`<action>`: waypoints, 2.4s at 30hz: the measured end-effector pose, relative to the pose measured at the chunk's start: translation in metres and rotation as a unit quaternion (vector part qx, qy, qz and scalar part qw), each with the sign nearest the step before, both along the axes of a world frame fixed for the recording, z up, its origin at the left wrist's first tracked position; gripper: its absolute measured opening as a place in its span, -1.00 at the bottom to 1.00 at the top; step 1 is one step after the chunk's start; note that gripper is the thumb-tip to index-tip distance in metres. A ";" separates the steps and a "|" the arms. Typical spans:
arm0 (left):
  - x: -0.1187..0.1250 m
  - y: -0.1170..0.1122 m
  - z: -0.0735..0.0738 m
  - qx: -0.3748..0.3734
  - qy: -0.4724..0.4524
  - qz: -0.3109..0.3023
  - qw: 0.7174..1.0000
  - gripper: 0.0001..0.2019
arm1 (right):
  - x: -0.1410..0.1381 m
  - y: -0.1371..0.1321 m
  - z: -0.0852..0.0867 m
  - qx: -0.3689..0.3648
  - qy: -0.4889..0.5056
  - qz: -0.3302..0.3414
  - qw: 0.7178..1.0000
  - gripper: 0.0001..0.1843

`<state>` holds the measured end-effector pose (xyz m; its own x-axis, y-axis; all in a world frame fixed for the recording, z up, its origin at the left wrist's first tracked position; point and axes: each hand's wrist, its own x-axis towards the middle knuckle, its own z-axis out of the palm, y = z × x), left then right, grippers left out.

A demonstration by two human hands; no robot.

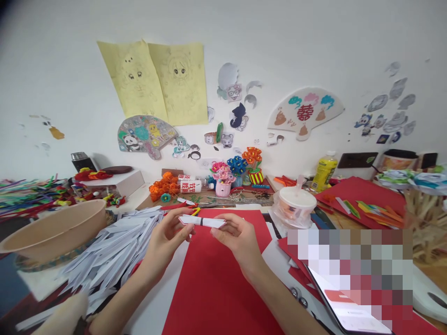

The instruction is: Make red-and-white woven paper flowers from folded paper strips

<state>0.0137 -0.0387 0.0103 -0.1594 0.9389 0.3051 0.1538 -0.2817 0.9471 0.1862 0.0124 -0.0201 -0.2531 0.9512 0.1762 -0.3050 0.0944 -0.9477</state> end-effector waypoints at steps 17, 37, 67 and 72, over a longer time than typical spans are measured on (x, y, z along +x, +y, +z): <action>-0.012 -0.001 -0.006 0.283 0.459 0.128 0.832 -0.84 | 0.005 -0.006 0.005 -0.036 -0.066 0.224 0.972 -0.57; -0.001 -0.010 0.002 0.237 0.586 0.138 0.763 -0.80 | -0.002 -0.011 0.001 0.060 -0.115 0.175 0.976 -0.52; 0.008 -0.014 0.001 0.198 0.624 0.075 0.752 -0.90 | 0.003 -0.006 0.005 0.145 -0.190 0.243 0.940 -0.63; 0.009 -0.015 0.004 0.214 0.617 0.083 0.753 -0.94 | 0.004 -0.005 0.006 0.147 -0.197 0.252 0.936 -0.61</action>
